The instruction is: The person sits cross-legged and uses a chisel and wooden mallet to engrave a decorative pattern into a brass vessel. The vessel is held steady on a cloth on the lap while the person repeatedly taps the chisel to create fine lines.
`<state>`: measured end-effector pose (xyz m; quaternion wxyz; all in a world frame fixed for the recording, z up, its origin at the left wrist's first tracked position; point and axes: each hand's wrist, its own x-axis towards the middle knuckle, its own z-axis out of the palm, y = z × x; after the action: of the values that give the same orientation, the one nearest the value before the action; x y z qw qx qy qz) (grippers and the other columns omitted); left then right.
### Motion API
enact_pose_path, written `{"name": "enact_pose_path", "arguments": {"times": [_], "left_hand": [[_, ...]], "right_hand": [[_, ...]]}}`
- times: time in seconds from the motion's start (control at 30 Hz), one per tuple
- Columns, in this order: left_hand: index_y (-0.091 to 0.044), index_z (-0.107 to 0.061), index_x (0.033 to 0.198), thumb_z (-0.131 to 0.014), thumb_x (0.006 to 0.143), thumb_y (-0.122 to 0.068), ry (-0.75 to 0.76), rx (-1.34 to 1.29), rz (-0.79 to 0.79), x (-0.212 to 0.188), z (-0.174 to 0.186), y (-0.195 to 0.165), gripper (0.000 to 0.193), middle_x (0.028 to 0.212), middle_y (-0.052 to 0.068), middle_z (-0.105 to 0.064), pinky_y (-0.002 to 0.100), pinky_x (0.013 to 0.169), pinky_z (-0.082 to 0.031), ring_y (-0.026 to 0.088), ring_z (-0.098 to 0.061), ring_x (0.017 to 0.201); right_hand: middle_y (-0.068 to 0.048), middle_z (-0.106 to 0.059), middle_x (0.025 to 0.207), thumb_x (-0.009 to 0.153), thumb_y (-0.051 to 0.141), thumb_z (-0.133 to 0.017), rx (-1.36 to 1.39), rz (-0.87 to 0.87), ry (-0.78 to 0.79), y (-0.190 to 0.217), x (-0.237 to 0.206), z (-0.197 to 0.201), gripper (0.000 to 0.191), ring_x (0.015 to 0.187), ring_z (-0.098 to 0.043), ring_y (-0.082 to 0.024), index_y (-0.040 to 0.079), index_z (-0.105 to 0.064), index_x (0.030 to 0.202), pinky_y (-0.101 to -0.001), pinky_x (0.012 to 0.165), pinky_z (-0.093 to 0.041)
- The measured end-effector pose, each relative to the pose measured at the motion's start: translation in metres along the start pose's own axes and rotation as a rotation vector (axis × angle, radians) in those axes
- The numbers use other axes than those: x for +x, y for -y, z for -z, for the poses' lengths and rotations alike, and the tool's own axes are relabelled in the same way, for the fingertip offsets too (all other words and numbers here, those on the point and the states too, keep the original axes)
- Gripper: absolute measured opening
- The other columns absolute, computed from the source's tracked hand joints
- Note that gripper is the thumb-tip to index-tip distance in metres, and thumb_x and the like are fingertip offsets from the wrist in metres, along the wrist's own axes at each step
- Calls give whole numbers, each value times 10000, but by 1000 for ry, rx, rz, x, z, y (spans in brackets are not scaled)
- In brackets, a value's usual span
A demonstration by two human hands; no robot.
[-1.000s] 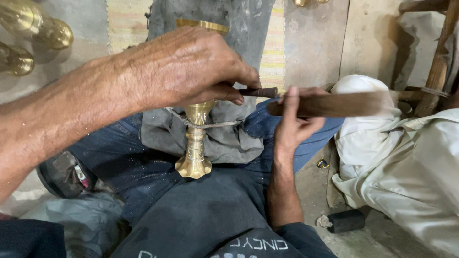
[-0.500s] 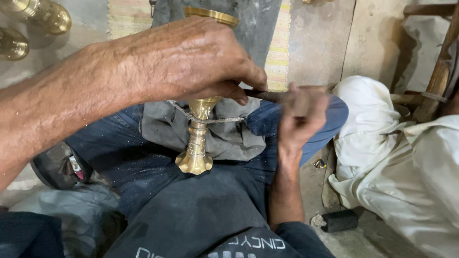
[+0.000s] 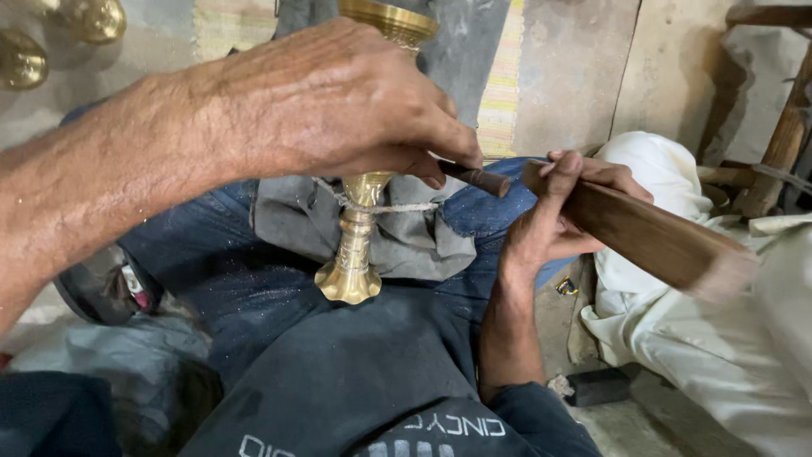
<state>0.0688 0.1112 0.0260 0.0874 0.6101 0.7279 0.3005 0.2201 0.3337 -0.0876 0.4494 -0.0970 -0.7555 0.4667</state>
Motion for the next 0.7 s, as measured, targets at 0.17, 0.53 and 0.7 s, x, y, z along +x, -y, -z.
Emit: {"name": "enact_pose_path", "arguments": {"times": [0.17, 0.53, 0.7], "left_hand": [[-213, -758, 1165, -748, 890, -381, 201, 105, 126, 8, 5, -5, 322, 847, 7, -768, 416, 749, -575, 229, -734, 820], [-183, -772, 1161, -791, 813, -292, 35, 10, 57, 5, 3, -1, 365, 898, 47, -785, 425, 756, -579, 269, -743, 817], [-168, -774, 1170, -796, 821, -293, 13, -18, 11, 3, 3, 1, 371, 904, 55, -784, 446, 737, -568, 290, -737, 818]], "right_hand": [[-100, -629, 1024, 1071, 4, -722, -340, 244, 96, -6, 3, -2, 248, 970, -569, -197, -6, -478, 1117, -370, 909, -530], [-92, -558, 1051, 1035, 17, -677, -85, 10, 192, 6, 3, -1, 176, 954, -571, -181, -1, -536, 1139, -311, 857, -517], [-81, -562, 1093, 1095, -5, -738, -116, -54, 87, 2, 3, 2, 192, 956, -549, -170, 5, -553, 1144, -302, 904, -497]]}}
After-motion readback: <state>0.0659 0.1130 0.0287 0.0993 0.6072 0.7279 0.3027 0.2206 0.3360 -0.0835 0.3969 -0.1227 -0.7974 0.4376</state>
